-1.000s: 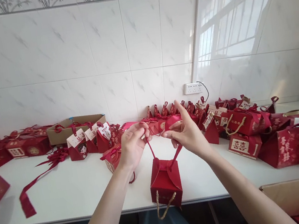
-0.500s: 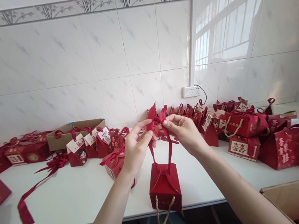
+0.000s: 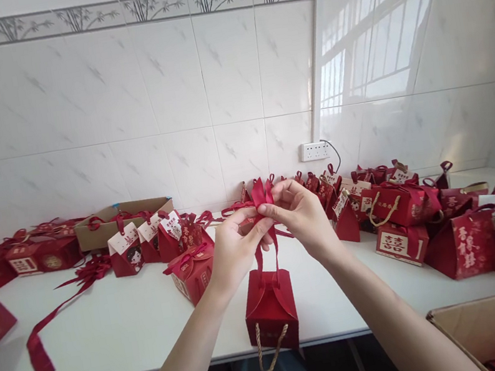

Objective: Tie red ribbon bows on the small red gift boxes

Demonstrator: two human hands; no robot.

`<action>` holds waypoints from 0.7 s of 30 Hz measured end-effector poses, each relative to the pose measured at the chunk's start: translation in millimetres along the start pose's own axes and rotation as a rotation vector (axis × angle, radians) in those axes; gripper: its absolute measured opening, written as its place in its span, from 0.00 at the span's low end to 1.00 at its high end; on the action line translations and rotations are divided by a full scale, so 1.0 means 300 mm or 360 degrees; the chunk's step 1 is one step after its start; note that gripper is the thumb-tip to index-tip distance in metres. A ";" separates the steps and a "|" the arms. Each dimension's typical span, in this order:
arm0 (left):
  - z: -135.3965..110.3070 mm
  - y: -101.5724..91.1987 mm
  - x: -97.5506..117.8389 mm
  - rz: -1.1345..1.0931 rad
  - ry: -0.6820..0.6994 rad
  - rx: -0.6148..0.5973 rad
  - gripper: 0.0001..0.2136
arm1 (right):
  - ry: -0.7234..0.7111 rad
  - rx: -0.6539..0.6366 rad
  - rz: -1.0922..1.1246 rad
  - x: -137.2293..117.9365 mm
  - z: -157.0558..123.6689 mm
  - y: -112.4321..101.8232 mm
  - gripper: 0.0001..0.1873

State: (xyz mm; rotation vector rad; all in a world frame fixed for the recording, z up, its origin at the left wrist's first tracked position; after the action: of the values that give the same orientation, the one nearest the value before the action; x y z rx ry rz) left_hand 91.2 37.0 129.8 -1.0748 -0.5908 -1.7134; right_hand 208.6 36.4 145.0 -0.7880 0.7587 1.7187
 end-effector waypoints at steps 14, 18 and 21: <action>0.005 -0.037 -0.071 -0.0722 -0.0013 0.0124 0.08 | -0.0386 -0.0243 -0.0559 -0.061 -0.114 0.029 0.02; -0.008 -0.051 -0.046 -0.0309 0.0100 0.0091 0.09 | -0.0228 -0.0263 -0.0452 -0.016 -0.122 0.010 0.11; -0.025 -0.042 -0.002 0.0072 0.0249 0.0037 0.07 | 0.0005 -0.0220 -0.0212 0.044 -0.100 -0.009 0.10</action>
State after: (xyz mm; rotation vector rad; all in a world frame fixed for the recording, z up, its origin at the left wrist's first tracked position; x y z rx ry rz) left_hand 76.8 36.3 126.9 -0.9217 -0.4827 -1.7287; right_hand 212.5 20.2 116.5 -0.9155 0.5806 1.6629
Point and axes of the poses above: each hand's wrist, its own z-axis towards the middle knuckle, its own y-axis out of the palm, x = y × z, the point moved 7 cm from there along z, towards the middle knuckle, and after that the axes turned 10 degrees about -x, right-handed, at the moved point
